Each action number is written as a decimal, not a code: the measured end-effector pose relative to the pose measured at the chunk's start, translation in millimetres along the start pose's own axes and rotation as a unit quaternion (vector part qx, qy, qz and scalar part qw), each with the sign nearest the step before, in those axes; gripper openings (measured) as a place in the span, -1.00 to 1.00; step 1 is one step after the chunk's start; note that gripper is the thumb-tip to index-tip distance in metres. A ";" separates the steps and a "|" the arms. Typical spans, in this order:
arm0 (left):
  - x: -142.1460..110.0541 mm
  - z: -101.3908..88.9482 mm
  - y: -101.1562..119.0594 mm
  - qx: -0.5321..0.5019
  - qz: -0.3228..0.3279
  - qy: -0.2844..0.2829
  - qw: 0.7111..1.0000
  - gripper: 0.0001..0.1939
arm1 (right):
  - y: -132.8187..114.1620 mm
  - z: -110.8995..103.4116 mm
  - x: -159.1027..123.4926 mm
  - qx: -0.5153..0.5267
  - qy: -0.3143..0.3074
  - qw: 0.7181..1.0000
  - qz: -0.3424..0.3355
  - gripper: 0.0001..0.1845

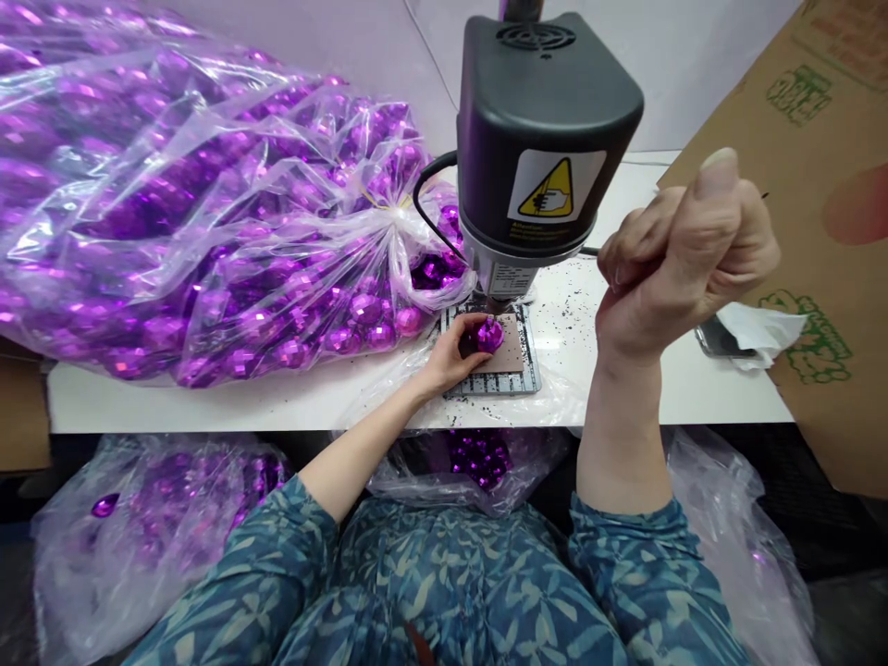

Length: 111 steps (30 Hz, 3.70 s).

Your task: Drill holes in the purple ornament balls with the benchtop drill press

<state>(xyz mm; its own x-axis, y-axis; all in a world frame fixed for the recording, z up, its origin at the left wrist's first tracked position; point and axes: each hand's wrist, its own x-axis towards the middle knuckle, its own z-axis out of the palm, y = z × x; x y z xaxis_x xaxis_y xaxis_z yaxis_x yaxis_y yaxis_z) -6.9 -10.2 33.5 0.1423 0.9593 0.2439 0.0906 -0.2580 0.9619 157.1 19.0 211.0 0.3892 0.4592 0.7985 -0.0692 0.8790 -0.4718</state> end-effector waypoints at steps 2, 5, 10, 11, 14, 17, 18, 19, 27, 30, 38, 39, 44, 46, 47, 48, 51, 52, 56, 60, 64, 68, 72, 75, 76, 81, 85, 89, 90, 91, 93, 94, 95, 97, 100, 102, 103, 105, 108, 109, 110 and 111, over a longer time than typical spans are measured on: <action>-2.5 1.8 0.3 0.002 0.005 -0.002 1.000 -0.47 | 0.5 0.2 0.4 -0.006 0.003 1.000 0.003 -0.37; -2.8 4.2 -1.1 -0.019 0.005 -0.001 1.000 -0.47 | 0.5 0.8 0.9 -0.021 0.002 1.000 0.007 -0.35; -1.2 7.9 -3.7 -0.048 -0.023 0.027 0.998 -0.54 | -0.4 -0.5 -0.6 -0.023 0.001 1.000 0.008 -0.35; -1.1 8.7 -3.7 -0.057 -0.027 0.030 0.998 -0.52 | -0.5 -1.3 -1.8 -0.024 0.002 1.000 0.009 -0.36; -1.2 10.4 -2.4 -0.082 -0.035 0.038 0.995 -0.51 | -0.3 -4.0 -7.3 -0.027 0.010 1.000 -0.002 -0.36; -0.8 10.8 -0.6 -0.098 -0.048 0.046 0.993 -0.51 | 0.5 -4.6 -13.7 -0.012 0.019 0.999 -0.023 -0.37; -0.7 10.8 -0.2 -0.103 -0.052 0.048 0.992 -0.51 | 0.8 -4.2 -15.6 -0.003 0.020 0.999 -0.033 -0.37; -0.5 10.6 -0.1 -0.105 -0.055 0.049 0.992 -0.51 | 1.3 -3.9 -17.4 0.003 0.021 0.999 -0.041 -0.38; -1.5 9.9 -0.3 -0.096 -0.044 0.042 0.994 -0.50 | 12.7 -12.6 -30.6 -0.011 0.041 0.995 -0.087 -0.31; -1.7 9.9 2.7 -0.116 -0.064 0.048 0.990 -0.49 | 18.7 -18.7 -36.2 -0.026 0.054 0.993 -0.101 -0.30; -1.1 9.7 -1.9 -0.111 -0.059 0.044 0.991 -0.48 | 37.1 -28.3 -45.6 -0.043 0.083 0.987 -0.134 -0.27; -1.6 9.7 -3.0 -0.105 -0.052 0.041 0.992 -0.48 | 39.4 -30.0 -47.3 -0.038 0.073 0.986 -0.144 -0.28; -2.7 9.7 -7.0 -0.061 -0.020 0.026 0.998 -0.50 | 32.7 -27.6 -47.3 -0.019 0.037 0.986 -0.159 -0.28; -1.2 9.6 -7.1 -0.053 -0.015 0.025 0.998 -0.51 | 21.3 -18.7 -35.2 -0.024 0.031 0.991 -0.126 -0.30; -0.3 9.5 -6.5 -0.050 -0.015 0.026 0.998 -0.52 | 15.6 -13.3 -26.2 -0.036 0.037 0.995 -0.085 -0.30; 0.0 9.4 -5.1 -0.047 -0.015 0.029 0.998 -0.53 | 10.6 -7.8 -16.1 -0.058 0.039 0.996 -0.049 -0.31; -7.3 9.6 2.9 -0.015 -0.007 0.054 0.998 -0.56 | 3.7 5.2 12.9 -0.056 -0.007 0.998 0.000 -0.38; -14.3 9.9 6.4 0.002 -0.001 0.062 0.998 -0.57 | 3.9 7.7 19.6 -0.043 -0.014 0.999 0.012 -0.40; -62.9 12.1 15.5 0.075 0.047 -0.005 0.996 -0.63 | 7.2 10.1 26.7 -0.021 -0.006 1.000 0.016 -0.44; -91.0 4.3 9.1 0.259 0.220 -0.136 0.930 -0.55 | 4.8 8.4 21.7 -0.047 -0.013 0.999 0.011 -0.44; -37.0 -28.0 5.1 0.320 0.258 -0.003 0.912 -0.75 | 3.3 7.4 21.7 -0.069 -0.018 0.997 -0.004 -0.40; 55.8 -57.4 14.2 0.421 0.054 0.056 0.904 -0.73 | 4.6 5.8 21.5 -0.083 -0.022 0.996 -0.010 -0.39; 111.5 -57.5 21.5 0.516 -0.100 -0.059 0.849 -0.61 | 3.8 3.9 19.1 -0.077 -0.026 0.997 -0.003 -0.42; 120.8 -50.0 19.9 0.543 -0.138 -0.104 0.822 -0.50 | 2.7 3.4 17.8 -0.071 -0.025 0.997 -0.003 -0.44; 120.1 -48.5 18.5 0.550 -0.135 -0.107 0.817 -0.49 | 2.7 3.3 17.6 -0.069 -0.025 0.997 -0.004 -0.44; 110.6 -49.9 16.7 0.569 -0.097 -0.107 0.810 -0.55 | 4.9 2.9 16.7 -0.064 -0.021 0.998 -0.003 -0.43; 109.4 -48.7 19.7 0.584 -0.114 -0.150 0.790 -0.56 | 6.9 2.2 16.2 -0.053 -0.016 0.998 0.000 -0.43; 104.6 -48.5 9.0 0.533 -0.096 -0.076 0.837 -0.52 | 7.7 1.2 16.0 -0.052 -0.017 0.998 -0.003 -0.41; 102.6 -50.0 4.2 0.512 -0.078 -0.048 0.854 -0.51 | 7.7 0.9 15.9 -0.053 -0.019 0.998 -0.003 -0.40; 100.7 -52.1 -0.7 0.492 -0.057 -0.027 0.868 -0.51 | 7.7 0.8 15.7 -0.053 -0.021 0.998 -0.002 -0.40; 98.6 -56.5 -9.5 0.450 -0.018 -0.006 0.893 -0.60 | 7.5 0.6 15.1 -0.053 -0.024 0.998 -0.002 -0.40; 98.5 -58.4 -12.8 0.423 -0.002 -0.001 0.906 -0.67 | 7.4 0.6 14.8 -0.052 -0.023 0.998 -0.003 -0.40; 98.7 -59.7 -15.2 0.388 0.013 0.010 0.921 -0.74 | 7.3 0.6 14.4 -0.052 -0.022 0.998 -0.003 -0.40; 98.5 -60.9 -17.4 0.294 0.051 0.063 0.952 -0.86 | 7.1 0.7 13.4 -0.051 -0.017 0.999 -0.001 -0.40; 89.8 -61.4 -16.3 0.110 0.090 0.163 0.976 -0.76 | 6.1 0.5 11.6 -0.049 -0.013 0.999 0.002 -0.38; 75.9 -62.8 -14.2 -0.013 0.061 0.191 0.980 -0.61 | 5.0 0.3 10.7 -0.050 -0.010 0.999 0.003 -0.38; 67.0 -63.7 -12.9 -0.067 0.030 0.192 0.979 -0.54 | 4.5 0.3 10.4 -0.052 -0.012 0.999 0.003 -0.39; 47.3 -65.1 -9.6 -0.150 -0.039 0.168 0.973 -0.43 | 4.0 0.5 10.4 -0.053 -0.014 0.998 0.001 -0.40; 19.6 -62.4 -5.2 -0.193 -0.113 0.097 0.970 -0.33 | 5.3 1.3 11.0 -0.037 -0.010 0.999 -0.013 -0.40; 12.4 -60.1 -4.7 -0.186 -0.124 0.077 0.972 -0.34 | 6.1 1.6 11.2 -0.031 -0.008 0.999 -0.017 -0.39; 6.5 -57.3 -5.1 -0.173 -0.128 0.063 0.975 -0.36 | 6.8 1.7 11.3 -0.028 -0.006 0.999 -0.019 -0.39; 2.0 -54.3 -6.3 -0.156 -0.124 0.054 0.978 -0.37 | 7.5 1.8 11.3 -0.027 -0.006 0.999 -0.019 -0.38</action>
<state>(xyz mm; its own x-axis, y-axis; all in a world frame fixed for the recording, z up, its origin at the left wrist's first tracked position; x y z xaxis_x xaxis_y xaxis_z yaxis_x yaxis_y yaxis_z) -60.6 -0.4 34.7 0.0473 0.9989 -0.0072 -0.1990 0.0165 0.9799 159.3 31.0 217.2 0.3790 0.4272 0.8209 -0.0044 0.8879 -0.4601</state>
